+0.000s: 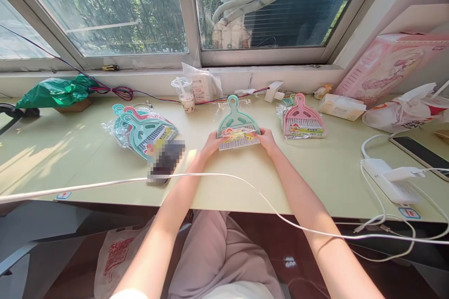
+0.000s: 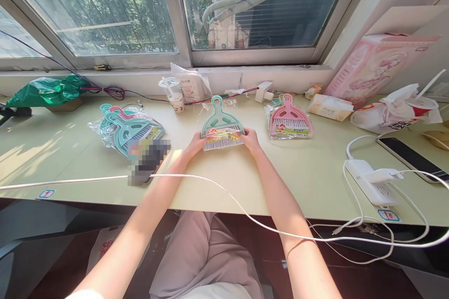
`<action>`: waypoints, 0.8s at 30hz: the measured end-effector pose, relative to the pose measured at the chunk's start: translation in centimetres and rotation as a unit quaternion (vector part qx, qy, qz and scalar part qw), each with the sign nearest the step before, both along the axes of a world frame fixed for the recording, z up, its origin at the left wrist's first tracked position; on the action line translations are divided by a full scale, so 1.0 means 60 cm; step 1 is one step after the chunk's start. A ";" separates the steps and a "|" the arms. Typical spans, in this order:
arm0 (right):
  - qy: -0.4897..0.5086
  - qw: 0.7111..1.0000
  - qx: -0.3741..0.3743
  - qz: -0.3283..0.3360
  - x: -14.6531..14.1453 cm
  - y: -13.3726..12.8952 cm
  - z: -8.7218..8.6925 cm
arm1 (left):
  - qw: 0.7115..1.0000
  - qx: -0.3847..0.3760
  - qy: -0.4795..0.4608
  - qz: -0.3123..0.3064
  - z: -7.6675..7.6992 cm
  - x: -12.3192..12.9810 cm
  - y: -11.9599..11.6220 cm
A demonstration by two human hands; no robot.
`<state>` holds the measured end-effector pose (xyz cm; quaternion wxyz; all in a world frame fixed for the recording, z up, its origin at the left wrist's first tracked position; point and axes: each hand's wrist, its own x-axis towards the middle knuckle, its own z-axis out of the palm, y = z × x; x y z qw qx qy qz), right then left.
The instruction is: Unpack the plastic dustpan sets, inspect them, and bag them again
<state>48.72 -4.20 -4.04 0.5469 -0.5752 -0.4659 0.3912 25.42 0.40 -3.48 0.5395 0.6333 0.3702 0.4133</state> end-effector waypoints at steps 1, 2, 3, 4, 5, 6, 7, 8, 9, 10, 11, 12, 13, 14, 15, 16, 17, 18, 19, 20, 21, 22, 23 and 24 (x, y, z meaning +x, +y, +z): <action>0.002 1.000 0.003 -0.011 -0.002 -0.001 0.001 | 1.000 -0.007 -0.007 -0.004 0.003 0.002 -0.003; 0.003 1.000 0.005 -0.021 -0.003 -0.001 0.002 | 1.000 -0.012 -0.014 -0.009 0.006 0.004 -0.007; 0.001 0.999 0.007 -0.031 -0.003 -0.002 0.003 | 0.999 -0.018 -0.023 -0.018 0.011 0.006 -0.012; -0.003 0.999 0.007 -0.040 -0.003 -0.002 0.003 | 0.999 -0.022 -0.036 -0.032 0.015 0.007 -0.016; -0.009 0.999 0.005 -0.047 -0.002 -0.001 0.002 | 0.997 -0.027 -0.049 -0.050 0.020 0.008 -0.021; -0.015 0.999 0.002 -0.053 -0.001 -0.001 0.002 | 0.995 -0.031 -0.059 -0.070 0.024 0.008 -0.025; -0.020 0.998 -0.003 -0.057 0.000 0.000 0.001 | 0.993 -0.033 -0.067 -0.089 0.027 0.007 -0.027; -0.025 0.998 -0.008 -0.058 0.002 0.001 0.001 | 0.991 -0.035 -0.074 -0.101 0.029 0.006 -0.028; -0.032 0.998 -0.013 -0.056 0.003 0.001 0.001 | 0.990 -0.040 -0.081 -0.107 0.030 0.005 -0.028; -0.041 0.998 -0.016 -0.054 0.004 0.000 0.001 | 0.989 -0.049 -0.089 -0.105 0.030 0.004 -0.027; -0.053 0.997 -0.017 -0.052 0.004 0.000 0.002 | 0.989 -0.064 -0.097 -0.097 0.028 0.002 -0.024; -0.063 0.997 -0.014 -0.049 0.004 -0.001 0.003 | 0.988 -0.081 -0.104 -0.084 0.026 0.000 -0.021; -0.069 0.997 -0.010 -0.041 0.004 -0.003 0.005 | 0.986 -0.099 -0.110 -0.070 0.023 -0.002 -0.018; -0.071 0.997 -0.004 -0.031 0.005 -0.004 0.006 | 0.985 -0.116 -0.115 -0.059 0.021 -0.004 -0.015; -0.071 0.997 -0.001 -0.018 0.005 -0.005 0.007 | 0.983 -0.132 -0.117 -0.055 0.020 -0.006 -0.013; -0.070 0.998 0.001 -0.005 0.006 -0.006 0.008 | 0.981 -0.144 -0.119 -0.059 0.019 -0.008 -0.012; -0.071 0.997 0.002 0.005 0.008 -0.007 0.009 | 0.978 -0.152 -0.121 -0.071 0.019 -0.009 -0.011; -0.076 0.997 0.003 0.009 0.011 -0.007 0.009 | 0.976 -0.158 -0.123 -0.088 0.020 -0.011 -0.011; -0.086 0.996 0.004 0.009 0.013 -0.007 0.010 | 0.974 -0.160 -0.125 -0.104 0.021 -0.011 -0.012; -0.098 0.995 0.008 0.008 0.016 -0.007 0.009 | 0.972 -0.160 -0.127 -0.113 0.022 -0.012 -0.013; -0.111 0.994 0.014 0.010 0.018 -0.007 0.009 | 0.973 -0.157 -0.126 -0.115 0.022 -0.012 -0.014; -0.128 0.991 0.021 0.013 0.020 -0.007 0.009 | 0.974 -0.154 -0.124 -0.113 0.022 -0.011 -0.015; -0.147 0.989 0.028 0.016 0.021 -0.007 0.009 | 0.975 -0.151 -0.121 -0.111 0.021 -0.010 -0.015; -0.169 0.985 0.033 0.016 0.021 -0.007 0.008 | 0.976 -0.148 -0.117 -0.111 0.020 -0.009 -0.015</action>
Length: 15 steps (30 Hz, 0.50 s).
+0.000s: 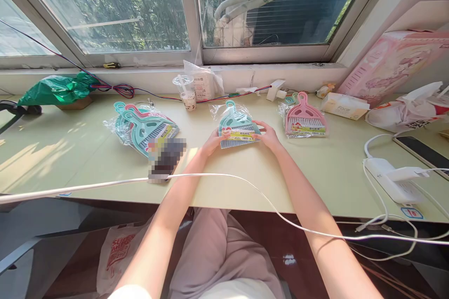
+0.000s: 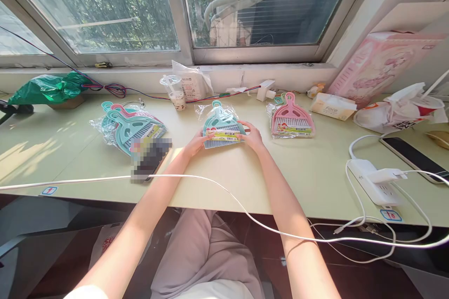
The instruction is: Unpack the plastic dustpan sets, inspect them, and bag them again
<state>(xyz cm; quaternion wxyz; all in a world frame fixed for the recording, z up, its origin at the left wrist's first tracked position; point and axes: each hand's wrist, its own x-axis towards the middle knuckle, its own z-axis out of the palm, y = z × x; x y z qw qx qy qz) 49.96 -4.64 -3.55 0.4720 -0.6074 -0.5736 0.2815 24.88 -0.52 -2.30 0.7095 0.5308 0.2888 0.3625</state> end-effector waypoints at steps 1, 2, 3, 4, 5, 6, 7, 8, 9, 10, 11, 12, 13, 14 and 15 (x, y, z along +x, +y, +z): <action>-0.026 1.000 0.004 -0.004 -0.001 -0.001 0.000 | 1.000 0.004 0.004 -0.002 -0.002 0.001 0.000; -0.053 0.999 0.007 -0.010 -0.002 -0.001 0.000 | 1.000 0.009 0.007 -0.003 -0.005 0.002 0.001; -0.077 0.997 0.011 -0.016 -0.003 -0.002 0.000 | 1.000 0.013 0.011 -0.001 -0.008 0.003 0.001; -0.097 0.995 0.019 -0.022 -0.005 -0.003 0.001 | 1.000 0.014 0.016 0.005 -0.010 0.004 0.002; -0.114 0.993 0.032 -0.028 -0.006 -0.004 0.003 | 1.000 0.010 0.021 0.015 -0.012 0.005 0.003; -0.129 0.990 0.053 -0.035 -0.008 -0.006 0.006 | 0.999 0.001 0.024 0.026 -0.013 0.006 0.004; -0.148 0.985 0.080 -0.044 -0.011 -0.008 0.011 | 0.999 -0.012 0.025 0.037 -0.013 0.006 0.005; -0.172 0.978 0.108 -0.052 -0.015 -0.011 0.017 | 0.998 -0.026 0.023 0.046 -0.011 0.006 0.005; -0.205 0.968 0.134 -0.053 -0.020 -0.015 0.023 | 0.998 -0.037 0.019 0.054 -0.009 0.005 0.005; -0.243 0.957 0.155 -0.041 -0.026 -0.019 0.030 | 0.997 -0.043 0.014 0.060 -0.007 0.005 0.005; -0.281 0.944 0.170 -0.016 -0.033 -0.024 0.035 | 0.997 -0.044 0.009 0.064 -0.004 0.004 0.005; -0.316 0.931 0.180 0.021 -0.042 -0.028 0.040 | 0.997 -0.044 0.006 0.065 -0.002 0.003 0.005; -0.343 0.919 0.186 0.061 -0.051 -0.032 0.042 | 0.997 -0.041 0.004 0.064 0.000 0.002 0.004; -0.362 0.908 0.188 0.096 -0.060 -0.034 0.042 | 0.997 -0.039 0.004 0.061 0.001 0.001 0.004; -0.372 0.901 0.188 0.123 -0.067 -0.035 0.041 | 0.998 -0.035 0.006 0.057 0.002 0.001 0.004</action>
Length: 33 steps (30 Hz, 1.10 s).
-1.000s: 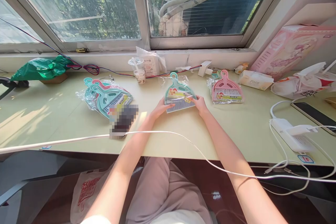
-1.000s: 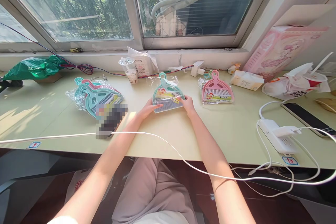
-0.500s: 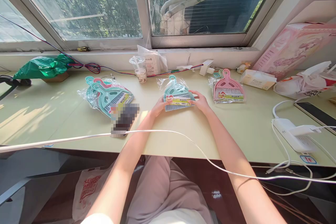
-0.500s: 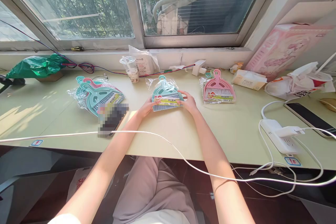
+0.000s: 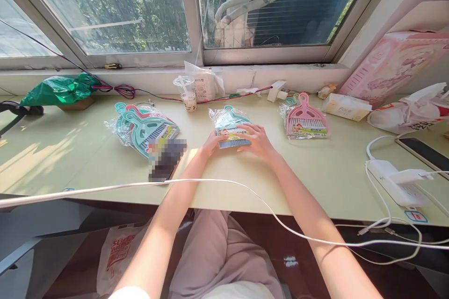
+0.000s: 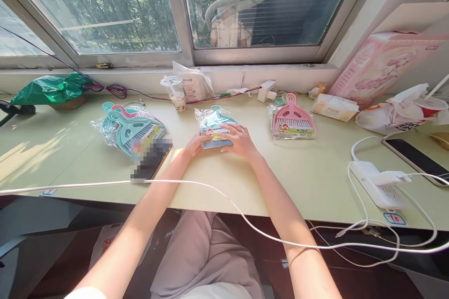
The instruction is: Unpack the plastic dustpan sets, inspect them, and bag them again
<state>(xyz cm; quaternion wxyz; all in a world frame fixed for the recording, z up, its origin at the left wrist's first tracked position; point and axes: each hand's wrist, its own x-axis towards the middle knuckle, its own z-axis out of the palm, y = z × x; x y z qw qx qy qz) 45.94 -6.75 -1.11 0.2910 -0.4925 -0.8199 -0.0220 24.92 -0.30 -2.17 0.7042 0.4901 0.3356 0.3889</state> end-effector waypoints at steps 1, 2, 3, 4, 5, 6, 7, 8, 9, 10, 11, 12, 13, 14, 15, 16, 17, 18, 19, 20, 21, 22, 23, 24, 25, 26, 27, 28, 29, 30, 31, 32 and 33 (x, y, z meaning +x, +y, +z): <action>-0.007 1.000 -0.008 0.013 -0.006 0.000 -0.004 | 1.000 0.003 0.002 -0.004 0.000 0.000 0.000; -0.007 1.000 -0.017 0.019 -0.010 0.002 -0.008 | 1.000 0.006 0.005 -0.009 0.001 -0.001 0.000; -0.001 1.000 -0.025 0.019 -0.011 0.004 -0.013 | 1.000 0.007 0.010 -0.017 0.001 -0.002 0.000; 0.009 0.999 -0.031 0.016 -0.011 0.007 -0.018 | 0.999 0.006 0.015 -0.029 0.003 -0.003 0.000; 0.020 0.999 -0.035 0.013 -0.010 0.011 -0.022 | 0.999 0.003 0.020 -0.045 0.004 -0.005 0.000; 0.033 0.999 -0.039 0.010 -0.008 0.014 -0.025 | 0.998 0.000 0.026 -0.063 0.006 -0.008 -0.001; 0.045 0.998 -0.043 0.007 -0.005 0.017 -0.028 | 0.996 -0.003 0.032 -0.081 0.009 -0.010 -0.001; 0.058 0.997 -0.049 0.005 -0.003 0.019 -0.031 | 0.995 -0.005 0.037 -0.098 0.011 -0.013 -0.001; 0.069 0.996 -0.055 0.004 0.000 0.021 -0.033 | 0.993 -0.005 0.038 -0.111 0.014 -0.015 -0.002; 0.079 0.995 -0.061 0.002 0.002 0.023 -0.035 | 0.992 -0.005 0.037 -0.120 0.016 -0.017 -0.003; 0.088 0.994 -0.066 0.002 0.003 0.025 -0.037 | 0.991 -0.005 0.034 -0.127 0.018 -0.018 -0.004; 0.096 0.993 -0.069 0.001 0.004 0.026 -0.040 | 0.990 -0.006 0.031 -0.134 0.020 -0.018 -0.006; 0.104 0.992 -0.069 0.000 0.006 0.028 -0.042 | 0.990 -0.008 0.030 -0.141 0.022 -0.018 -0.008; 0.112 0.991 -0.069 -0.001 0.007 0.029 -0.043 | 0.989 -0.010 0.030 -0.146 0.023 -0.017 -0.010; 0.120 0.990 -0.070 -0.001 0.009 0.031 -0.045 | 0.988 -0.012 0.031 -0.149 0.024 -0.016 -0.012; 0.126 0.989 -0.073 -0.001 0.011 0.032 -0.045 | 0.988 -0.014 0.031 -0.152 0.025 -0.015 -0.014; 0.130 0.988 -0.079 0.000 0.013 0.033 -0.045 | 0.987 -0.016 0.030 -0.157 0.025 -0.014 -0.016; 0.131 0.988 -0.085 0.000 0.016 0.034 -0.044 | 0.986 -0.018 0.028 -0.162 0.025 -0.013 -0.017; 0.129 0.987 -0.091 0.001 0.018 0.034 -0.043 | 0.985 -0.021 0.025 -0.167 0.025 -0.011 -0.019; 0.125 0.988 -0.095 0.002 0.020 0.034 -0.041 | 0.985 -0.022 0.023 -0.171 0.024 -0.010 -0.019; 0.118 0.988 -0.096 0.004 0.021 0.033 -0.039 | 0.985 -0.024 0.021 -0.171 0.022 -0.009 -0.020; 0.110 0.989 -0.094 0.006 0.022 0.032 -0.038 | 0.985 -0.025 0.020 -0.168 0.021 -0.008 -0.020; 0.103 0.991 -0.091 0.008 0.022 0.032 -0.036 | 0.986 -0.024 0.021 -0.161 0.020 -0.007 -0.019; 0.097 0.991 -0.087 0.011 0.021 0.031 -0.035 | 0.988 -0.023 0.022 -0.152 0.018 -0.007 -0.018; 0.092 0.992 -0.085 0.015 0.021 0.030 -0.034 | 0.989 -0.021 0.024 -0.145 0.017 -0.007 -0.017; 0.090 0.992 -0.085 0.021 0.020 0.030 -0.033 | 0.990 -0.020 0.026 -0.141 0.017 -0.008 -0.016; 0.089 0.992 -0.087 0.028 0.020 0.029 -0.032 | 0.989 -0.020 0.027 -0.142 0.017 -0.009 -0.015; 0.088 0.992 -0.088 0.035 0.021 0.029 -0.031 | 0.989 -0.021 0.026 -0.146 0.017 -0.009 -0.014; 0.085 0.992 -0.089 0.039 0.021 0.028 -0.030 | 0.988 -0.022 0.023 -0.153 0.018 -0.010 -0.014; 0.080 0.992 -0.087 0.039 0.022 0.028 -0.029 | 0.987 -0.023 0.018 -0.160 0.019 -0.011 -0.014; 0.070 0.993 -0.083 0.034 0.023 0.027 -0.028 | 0.986 -0.022 0.013 -0.166 0.020 -0.012 -0.015; 0.057 0.995 -0.076 0.026 0.023 0.026 -0.026 | 0.985 -0.021 0.008 -0.171 0.021 -0.012 -0.015; 0.042 0.997 -0.068 0.018 0.023 0.024 -0.024 | 0.985 -0.019 0.005 -0.174 0.022 -0.012 -0.016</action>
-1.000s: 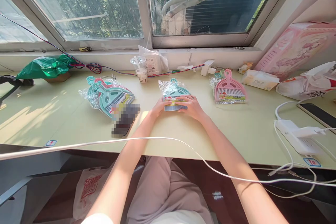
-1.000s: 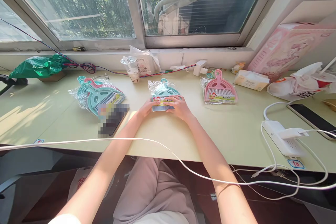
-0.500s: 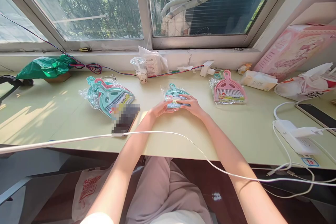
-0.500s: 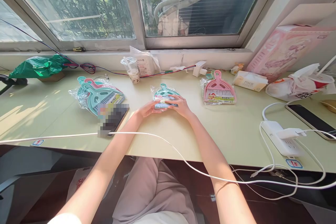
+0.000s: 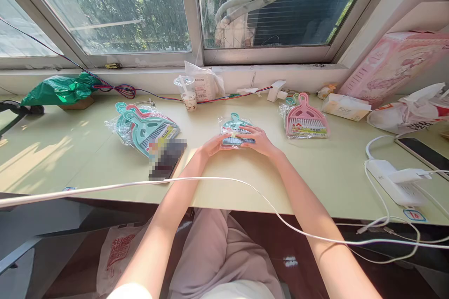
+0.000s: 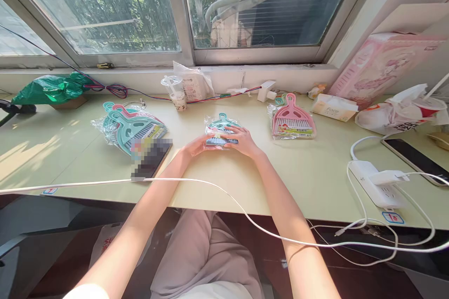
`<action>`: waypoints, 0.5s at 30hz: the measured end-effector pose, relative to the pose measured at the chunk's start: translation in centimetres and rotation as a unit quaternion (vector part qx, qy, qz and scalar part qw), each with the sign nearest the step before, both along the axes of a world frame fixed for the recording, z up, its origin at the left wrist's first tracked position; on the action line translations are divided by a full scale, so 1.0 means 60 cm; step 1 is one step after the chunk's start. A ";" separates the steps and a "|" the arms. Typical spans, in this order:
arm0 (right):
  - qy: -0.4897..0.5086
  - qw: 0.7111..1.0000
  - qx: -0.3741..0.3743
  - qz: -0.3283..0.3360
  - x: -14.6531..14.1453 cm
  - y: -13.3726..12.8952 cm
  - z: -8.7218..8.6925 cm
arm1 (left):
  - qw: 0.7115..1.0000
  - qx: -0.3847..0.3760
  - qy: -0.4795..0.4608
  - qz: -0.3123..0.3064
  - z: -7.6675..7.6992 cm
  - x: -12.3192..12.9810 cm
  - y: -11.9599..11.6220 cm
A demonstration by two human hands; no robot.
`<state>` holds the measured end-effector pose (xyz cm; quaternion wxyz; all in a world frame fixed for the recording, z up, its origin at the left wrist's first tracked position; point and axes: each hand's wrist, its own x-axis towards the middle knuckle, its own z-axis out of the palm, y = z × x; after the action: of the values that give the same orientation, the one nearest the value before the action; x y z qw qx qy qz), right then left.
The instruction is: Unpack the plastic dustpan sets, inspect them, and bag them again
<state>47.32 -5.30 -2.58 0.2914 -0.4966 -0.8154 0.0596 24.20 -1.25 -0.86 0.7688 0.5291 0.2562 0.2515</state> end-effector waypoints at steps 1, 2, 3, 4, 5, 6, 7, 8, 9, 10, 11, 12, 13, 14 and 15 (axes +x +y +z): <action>-0.015 1.000 0.009 -0.005 -0.001 -0.002 0.002 | 1.000 0.000 -0.001 -0.001 0.001 0.000 0.000; -0.029 0.999 0.018 -0.007 -0.002 -0.003 0.003 | 1.000 0.000 -0.001 -0.002 0.001 0.000 -0.001; -0.041 0.999 0.025 -0.006 -0.003 -0.005 0.005 | 1.000 -0.002 -0.001 -0.002 0.002 0.000 -0.001; -0.051 0.998 0.030 -0.005 -0.006 -0.007 0.006 | 1.000 -0.005 -0.001 0.000 0.001 0.001 -0.001; -0.060 0.998 0.033 -0.006 -0.008 -0.009 0.007 | 1.000 -0.008 -0.004 0.001 0.001 0.001 -0.001; -0.069 0.997 0.033 -0.011 -0.011 -0.011 0.008 | 1.000 -0.011 -0.008 0.000 0.000 0.002 -0.001; -0.077 0.996 0.031 -0.019 -0.013 -0.012 0.009 | 1.000 -0.015 -0.014 -0.002 -0.002 0.003 -0.001; -0.085 0.996 0.029 -0.030 -0.016 -0.014 0.009 | 1.000 -0.019 -0.022 -0.002 -0.004 0.004 -0.002; -0.089 0.995 0.028 -0.040 -0.018 -0.016 0.010 | 0.999 -0.023 -0.029 0.000 -0.006 0.005 -0.002; -0.091 0.994 0.028 -0.050 -0.019 -0.017 0.011 | 0.999 -0.028 -0.032 0.002 -0.008 0.007 -0.003; -0.091 0.994 0.030 -0.058 -0.021 -0.018 0.012 | 0.999 -0.033 -0.032 0.003 -0.010 0.008 -0.005; -0.091 0.993 0.033 -0.065 -0.021 -0.019 0.013 | 0.999 -0.036 -0.031 0.004 -0.012 0.009 -0.006; -0.092 0.992 0.037 -0.071 -0.021 -0.020 0.015 | 0.999 -0.037 -0.029 0.003 -0.012 0.010 -0.007; -0.094 0.992 0.041 -0.077 -0.021 -0.021 0.016 | 0.999 -0.036 -0.030 -0.002 -0.012 0.010 -0.008; -0.097 0.991 0.043 -0.083 -0.021 -0.021 0.018 | 0.999 -0.032 -0.034 -0.009 -0.012 0.010 -0.009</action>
<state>46.09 -6.57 -1.53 0.2363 -0.5528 -0.7977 -0.0484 24.79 -1.77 -1.57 0.7962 0.4975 0.2326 0.2538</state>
